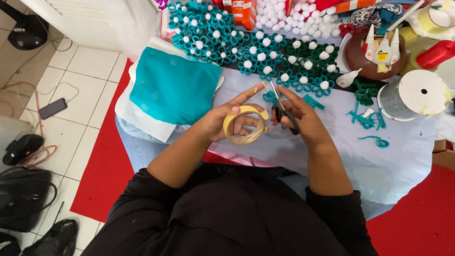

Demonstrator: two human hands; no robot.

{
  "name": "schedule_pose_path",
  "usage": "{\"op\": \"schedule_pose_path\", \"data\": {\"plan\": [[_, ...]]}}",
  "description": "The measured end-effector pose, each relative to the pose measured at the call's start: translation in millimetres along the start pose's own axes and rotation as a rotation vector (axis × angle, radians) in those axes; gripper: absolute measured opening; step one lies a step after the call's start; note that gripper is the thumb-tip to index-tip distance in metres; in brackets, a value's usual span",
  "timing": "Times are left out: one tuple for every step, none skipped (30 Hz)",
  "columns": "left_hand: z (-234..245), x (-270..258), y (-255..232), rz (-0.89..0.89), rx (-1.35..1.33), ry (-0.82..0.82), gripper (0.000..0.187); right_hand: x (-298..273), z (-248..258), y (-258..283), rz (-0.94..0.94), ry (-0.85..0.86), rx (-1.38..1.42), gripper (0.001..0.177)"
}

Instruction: Cutting small strips of tape and applying them to a craft project on a workshop table.

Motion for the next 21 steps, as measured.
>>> {"op": "schedule_pose_path", "data": {"plan": [[-1, 0, -1, -0.009, -0.002, -0.004, 0.091, 0, -4, 5, -0.005, 0.008, 0.000, 0.086], [-4, 1, 0, 0.004, -0.023, 0.010, 0.093, 1, -6, 10, -0.022, -0.014, -0.123, 0.086], [-7, 1, 0, 0.017, -0.043, 0.025, 0.094, 1, -7, 15, -0.037, -0.038, -0.246, 0.087], [-6, 3, 2, 0.010, -0.044, 0.022, 0.094, 1, -9, 17, -0.040, -0.030, -0.246, 0.087], [-8, 4, 5, 0.020, -0.085, 0.049, 0.094, 1, -12, 20, -0.031, -0.030, -0.228, 0.086], [-10, 5, 7, 0.031, -0.125, 0.076, 0.094, 1, -14, 23, -0.022, -0.029, -0.209, 0.085], [-12, 6, 6, 0.028, -0.126, 0.072, 0.094, 0, -17, 25, -0.024, -0.026, -0.207, 0.085], [-14, 6, 4, 0.024, -0.110, 0.074, 0.094, 0, -18, 26, -0.034, -0.034, -0.272, 0.087], [-16, 7, 3, 0.024, -0.094, 0.077, 0.094, -1, -19, 28, -0.043, -0.044, -0.338, 0.089], [-15, 7, 4, 0.025, -0.096, 0.075, 0.094, -1, -21, 30, -0.045, -0.045, -0.336, 0.089], [-14, 8, 5, 0.035, -0.072, 0.083, 0.094, 0, -20, 34, -0.029, -0.076, -0.428, 0.087], [-13, 8, 7, 0.045, -0.048, 0.091, 0.094, 0, -18, 39, -0.014, -0.107, -0.520, 0.086], [-12, 8, 8, 0.047, -0.051, 0.090, 0.094, -1, -20, 42, -0.016, -0.109, -0.518, 0.086], [-10, 8, 10, 0.055, -0.049, 0.082, 0.095, -2, -20, 48, 0.000, -0.137, -0.613, 0.085], [-8, 7, 11, 0.061, -0.046, 0.074, 0.095, -3, -20, 54, 0.016, -0.163, -0.708, 0.084], [-6, 7, 11, 0.062, -0.048, 0.072, 0.095, -3, -19, 53, 0.014, -0.163, -0.705, 0.084], [-3, 7, 12, 0.067, -0.042, 0.065, 0.095, -5, -17, 52, 0.008, -0.169, -0.756, 0.077], [-1, 7, 13, 0.073, -0.036, 0.057, 0.096, -6, -16, 52, 0.002, -0.175, -0.807, 0.070], [-2, 6, 14, 0.075, -0.038, 0.058, 0.096, -6, -15, 49, -0.001, -0.177, -0.807, 0.070], [-3, 6, 14, 0.079, -0.034, 0.054, 0.095, -7, -14, 47, -0.015, -0.194, -0.778, 0.066], [-4, 5, 14, 0.081, -0.028, 0.050, 0.094, -7, -12, 44, -0.027, -0.210, -0.749, 0.062]]}}
Point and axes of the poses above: each hand's wrist, its own x-axis towards the middle knuckle, its own z-axis out of the back of the hand, y = z × x, the point moved 9 cm from there along x, towards the middle knuckle
